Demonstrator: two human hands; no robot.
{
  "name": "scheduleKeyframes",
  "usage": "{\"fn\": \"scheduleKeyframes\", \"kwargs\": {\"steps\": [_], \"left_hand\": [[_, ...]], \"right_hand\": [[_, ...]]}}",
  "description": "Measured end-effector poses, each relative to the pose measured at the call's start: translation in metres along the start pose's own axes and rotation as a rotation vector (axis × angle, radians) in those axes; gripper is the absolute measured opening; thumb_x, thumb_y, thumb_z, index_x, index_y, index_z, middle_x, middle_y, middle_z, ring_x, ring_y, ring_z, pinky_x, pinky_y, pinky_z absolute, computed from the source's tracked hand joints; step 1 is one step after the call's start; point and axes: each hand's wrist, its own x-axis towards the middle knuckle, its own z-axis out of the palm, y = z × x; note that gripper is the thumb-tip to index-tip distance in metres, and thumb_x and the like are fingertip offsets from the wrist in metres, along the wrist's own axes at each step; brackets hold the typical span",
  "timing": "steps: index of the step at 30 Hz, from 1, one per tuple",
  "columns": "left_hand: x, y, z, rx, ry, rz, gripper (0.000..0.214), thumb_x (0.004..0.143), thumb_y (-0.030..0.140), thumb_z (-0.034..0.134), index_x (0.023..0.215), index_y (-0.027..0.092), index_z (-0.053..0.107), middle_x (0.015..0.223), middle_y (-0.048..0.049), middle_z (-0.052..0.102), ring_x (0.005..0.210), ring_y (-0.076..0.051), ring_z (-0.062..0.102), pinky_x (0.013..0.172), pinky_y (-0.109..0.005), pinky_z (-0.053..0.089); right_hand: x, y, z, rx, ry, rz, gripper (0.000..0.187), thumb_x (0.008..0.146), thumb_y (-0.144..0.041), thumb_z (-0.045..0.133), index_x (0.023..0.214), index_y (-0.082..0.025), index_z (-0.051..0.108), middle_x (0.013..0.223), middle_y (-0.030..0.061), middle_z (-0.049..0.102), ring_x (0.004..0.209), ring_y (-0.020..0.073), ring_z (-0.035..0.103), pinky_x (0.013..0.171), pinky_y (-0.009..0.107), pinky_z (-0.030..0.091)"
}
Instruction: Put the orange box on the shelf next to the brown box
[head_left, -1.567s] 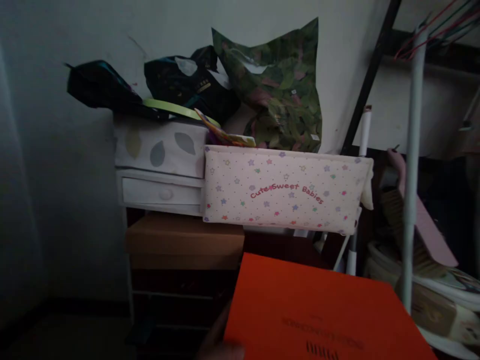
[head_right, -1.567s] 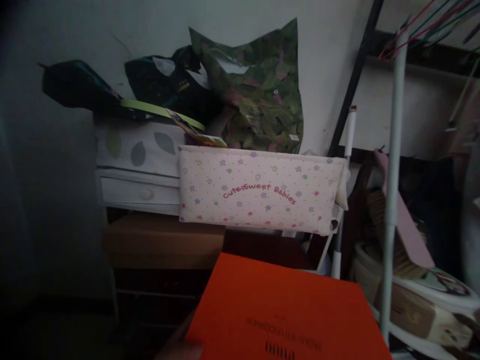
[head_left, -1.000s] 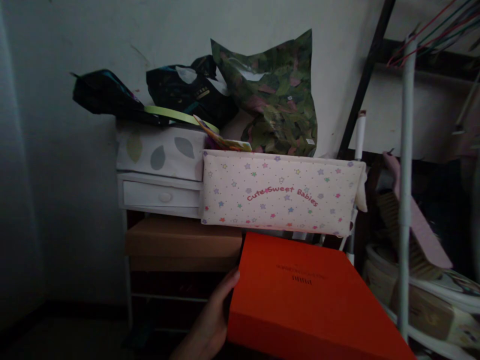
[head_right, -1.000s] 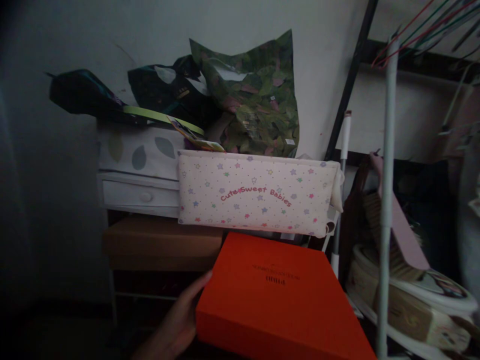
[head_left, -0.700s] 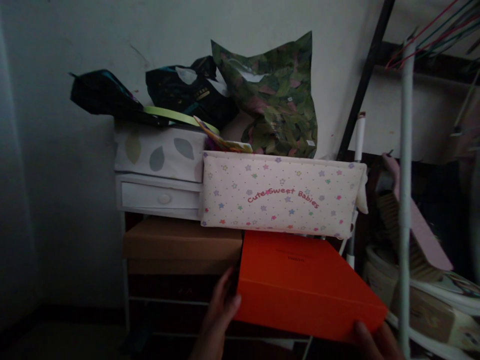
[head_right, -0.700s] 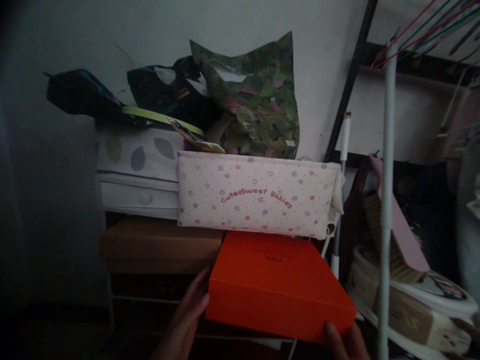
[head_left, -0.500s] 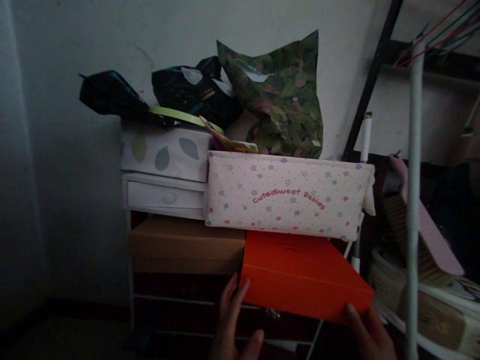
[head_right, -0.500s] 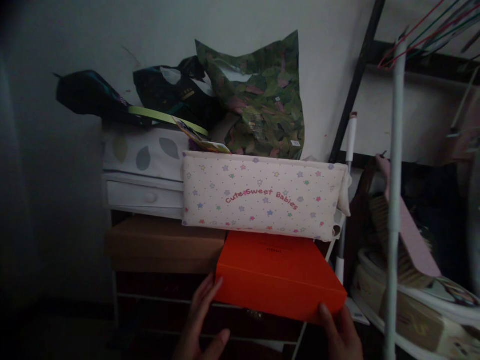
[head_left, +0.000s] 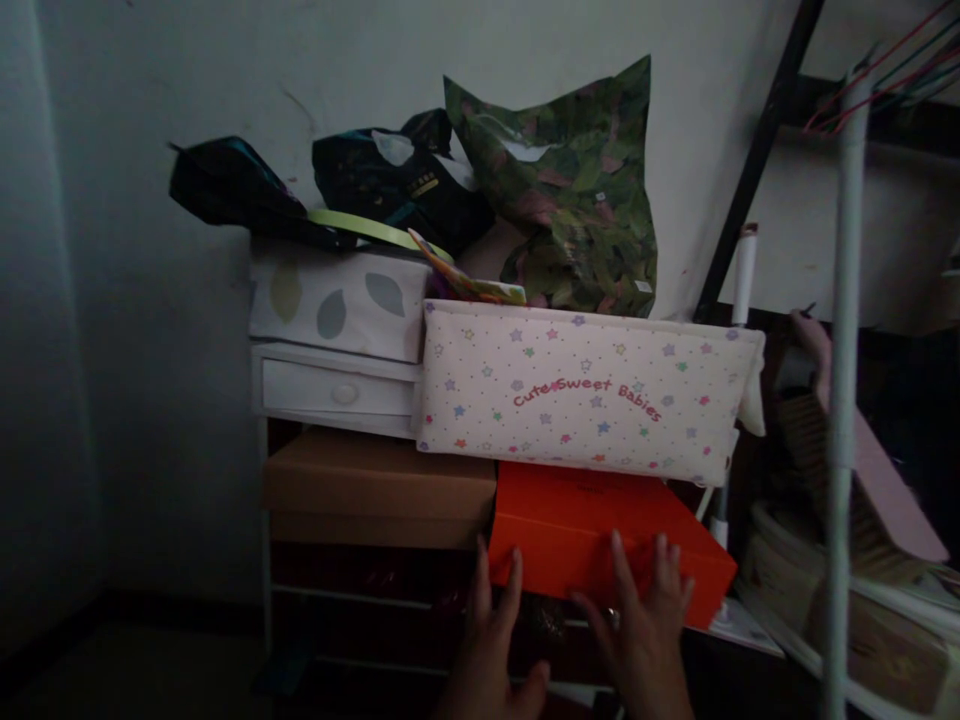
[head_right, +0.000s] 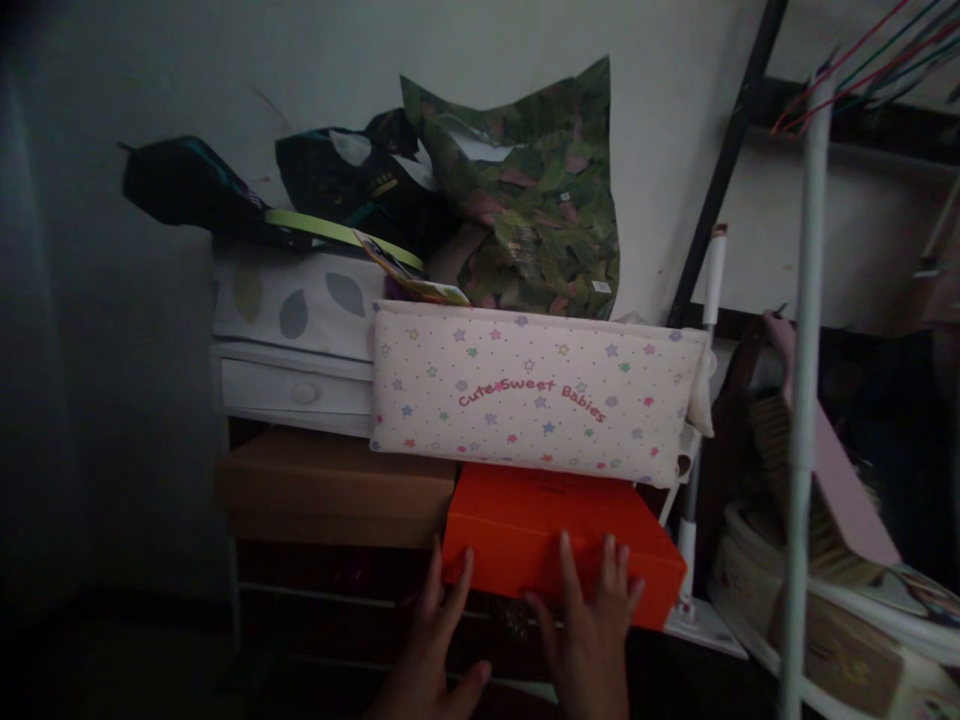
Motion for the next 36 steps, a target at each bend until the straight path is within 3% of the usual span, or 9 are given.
{"fn": "scheduleKeyframes", "kwargs": {"steps": [4,10,14,20,23,25,28,33,36], "left_hand": [[-0.008,-0.021,0.005,0.071,0.047,0.054,0.084,0.081,0.031,0.057,0.150,0.023,0.008,0.159,-0.0105,-0.015,0.146,-0.032,-0.001,0.116,-0.051,0.016],[-0.043,-0.103,0.037,0.042,0.065,-0.043,0.073,0.071,0.030,0.067,0.139,0.019,0.043,0.154,-0.0233,0.025,0.142,-0.039,0.023,0.112,-0.052,0.026],[-0.062,-0.143,0.046,-0.010,0.070,-0.122,0.068,0.069,0.033,0.068,0.133,0.018,0.052,0.148,-0.0248,0.036,0.137,-0.040,0.034,0.110,-0.051,0.032],[-0.069,-0.158,0.033,-0.139,0.243,-0.188,0.066,0.070,0.029,0.059,0.133,0.012,0.051,0.141,-0.0222,0.045,0.133,-0.035,0.041,0.110,-0.045,0.034],[-0.066,-0.156,0.025,-0.249,0.359,-0.364,0.066,0.069,0.031,0.054,0.132,0.014,0.047,0.137,-0.0188,0.047,0.125,-0.031,0.048,0.101,-0.040,0.044],[-0.062,-0.156,0.019,-0.310,0.402,-0.482,0.069,0.068,0.036,0.051,0.132,0.012,0.042,0.135,-0.0202,0.046,0.115,-0.029,0.055,0.090,-0.037,0.050],[-0.055,-0.157,0.012,-0.358,0.380,-0.609,0.076,0.066,0.041,0.052,0.131,0.007,0.034,0.128,-0.0240,0.048,0.104,-0.028,0.058,0.084,-0.037,0.050],[-0.041,-0.161,0.005,-0.657,0.228,-0.720,0.090,0.058,0.042,0.065,0.133,0.010,0.028,0.124,-0.0243,0.049,0.100,-0.028,0.061,0.085,-0.037,0.049],[-0.033,-0.160,0.001,-0.868,0.245,-0.685,0.083,0.053,0.040,0.075,0.124,0.016,0.039,0.118,-0.0213,0.057,0.098,-0.030,0.063,0.085,-0.038,0.049]], "right_hand": [[0.013,-0.001,0.020,-0.077,-0.067,0.009,0.085,0.078,-0.047,0.062,0.146,-0.033,0.014,0.157,0.0167,0.008,0.142,0.0442,0.008,0.101,0.075,0.025],[0.020,0.016,0.047,-0.054,-0.091,-0.008,0.084,0.080,-0.048,0.059,0.146,-0.033,0.011,0.157,0.0162,0.005,0.143,0.0426,0.006,0.100,0.075,0.028],[0.021,0.022,0.057,-0.029,-0.075,-0.013,0.087,0.078,-0.048,0.060,0.146,-0.034,0.009,0.157,0.0170,0.003,0.143,0.0440,0.004,0.097,0.077,0.027],[0.004,0.004,0.051,0.119,0.022,0.035,0.082,0.080,-0.035,0.062,0.147,-0.026,0.016,0.157,0.0188,0.003,0.143,0.0413,0.013,0.103,0.071,0.030],[-0.034,-0.018,0.062,0.201,0.041,-0.071,0.066,0.083,-0.023,0.058,0.142,-0.030,0.030,0.149,0.0151,0.030,0.135,0.0324,0.036,0.100,0.059,0.044],[-0.062,-0.035,0.080,0.253,-0.096,-0.244,0.051,0.085,-0.021,0.053,0.135,-0.030,0.044,0.130,0.0093,0.056,0.122,0.0240,0.054,0.088,0.041,0.057],[-0.090,-0.064,0.110,0.265,-0.382,-0.318,0.042,0.085,-0.024,0.051,0.127,-0.027,0.054,0.126,0.0058,0.062,0.119,0.0230,0.057,0.092,0.038,0.055],[-0.080,-0.109,0.138,0.327,-0.726,-0.101,0.061,0.077,-0.009,0.043,0.138,-0.018,0.041,0.144,0.0073,0.042,0.135,0.0264,0.037,0.112,0.050,0.034],[-0.066,-0.125,0.140,0.396,-0.823,0.048,0.068,0.073,-0.004,0.040,0.140,-0.020,0.036,0.141,0.0066,0.047,0.134,0.0250,0.040,0.113,0.047,0.034]]}}
